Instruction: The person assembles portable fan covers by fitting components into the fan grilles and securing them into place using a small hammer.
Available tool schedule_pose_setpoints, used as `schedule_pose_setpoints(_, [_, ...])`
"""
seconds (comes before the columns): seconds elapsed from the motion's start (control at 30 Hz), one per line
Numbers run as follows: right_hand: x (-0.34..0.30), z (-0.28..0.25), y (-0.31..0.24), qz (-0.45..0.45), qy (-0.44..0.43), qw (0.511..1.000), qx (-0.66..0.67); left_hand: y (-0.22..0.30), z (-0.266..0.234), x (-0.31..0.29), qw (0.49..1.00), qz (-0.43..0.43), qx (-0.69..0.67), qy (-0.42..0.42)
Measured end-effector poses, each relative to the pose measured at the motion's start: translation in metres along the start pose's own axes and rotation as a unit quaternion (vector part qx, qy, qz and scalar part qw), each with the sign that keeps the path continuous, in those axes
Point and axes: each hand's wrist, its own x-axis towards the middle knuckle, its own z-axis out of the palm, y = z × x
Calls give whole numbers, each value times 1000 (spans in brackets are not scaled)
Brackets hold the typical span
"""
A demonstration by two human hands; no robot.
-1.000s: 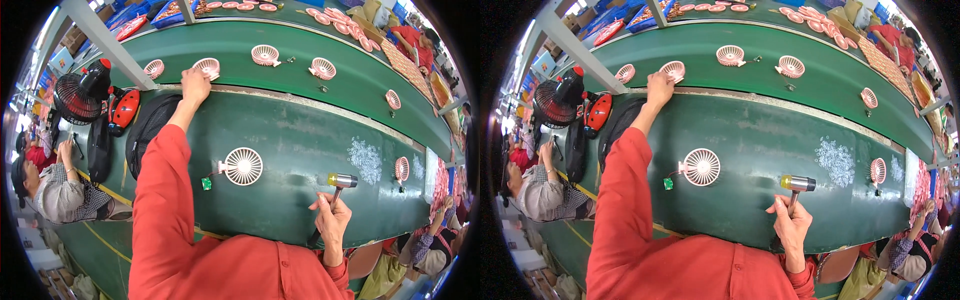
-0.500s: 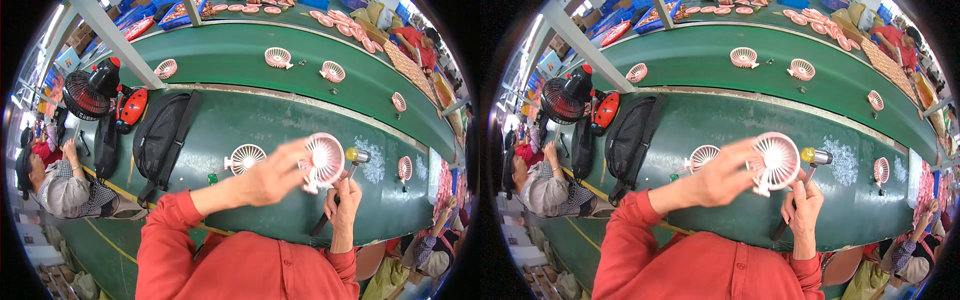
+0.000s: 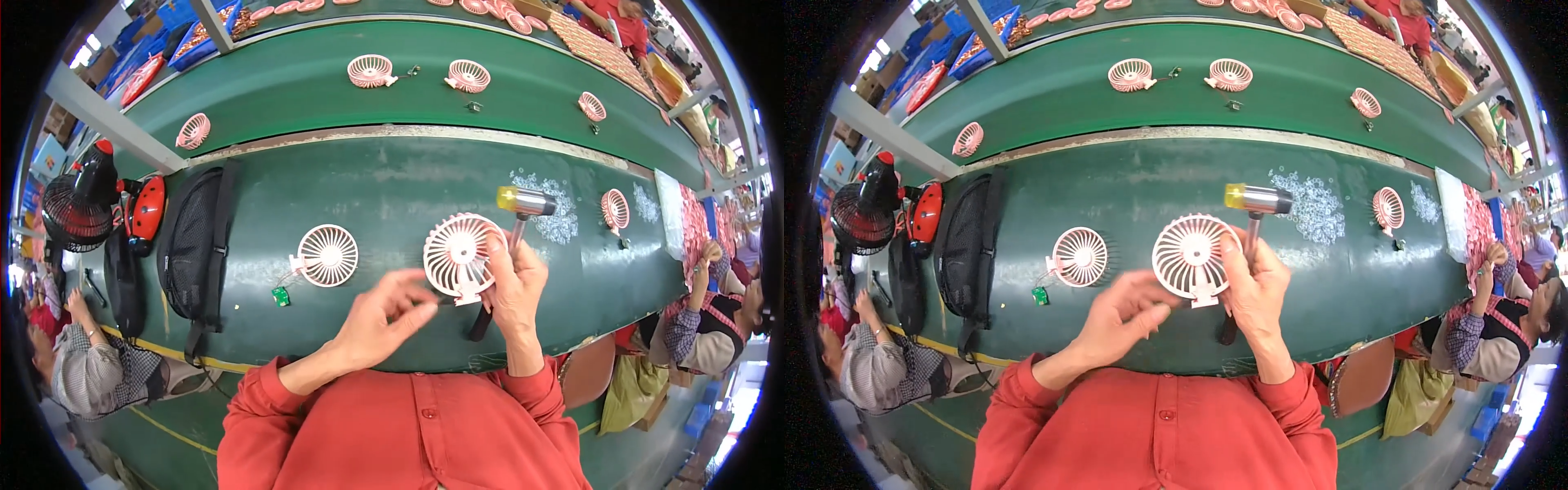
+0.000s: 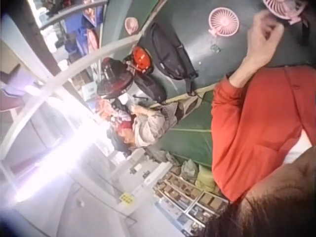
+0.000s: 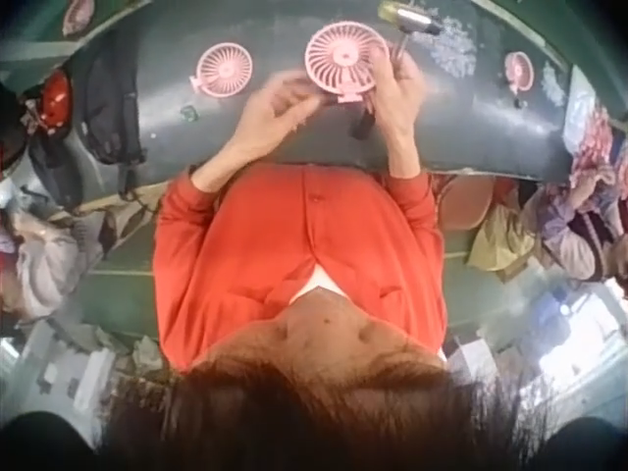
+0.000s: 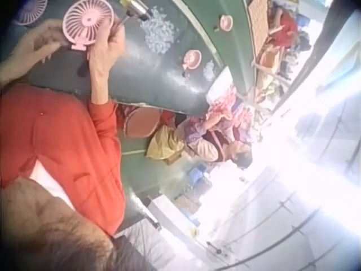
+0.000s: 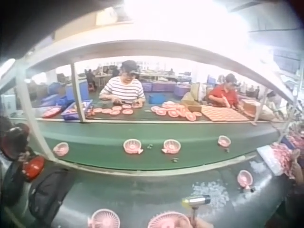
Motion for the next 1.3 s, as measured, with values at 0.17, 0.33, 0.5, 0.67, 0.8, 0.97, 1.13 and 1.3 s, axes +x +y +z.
schedule_pose_setpoints(0.17, [-3,7,13,-18,-2,1000,-22,12,10,8,977,-35,-205,-48])
schedule_pose_setpoints(0.33, [1,15,15,-81,62,989,-105,9,23,10,935,-110,-325,-91])
schedule_pose_setpoints(0.5, [-2,20,15,-103,39,983,-149,4,29,13,946,-79,-314,-25])
schedule_pose_setpoints(0.67, [-7,26,6,-136,-1,969,-205,3,32,18,915,-63,-398,2])
schedule_pose_setpoints(0.8, [-5,26,-3,-85,-40,977,-193,0,31,17,924,-75,-371,44])
schedule_pose_setpoints(0.97, [-16,11,6,21,-112,989,-96,4,18,18,904,-81,-415,56])
schedule_pose_setpoints(1.13, [-37,2,19,130,-136,982,-30,-2,13,20,896,-74,-427,92])
schedule_pose_setpoints(1.3, [-44,1,20,76,-142,986,-51,-2,14,19,894,-94,-433,68])
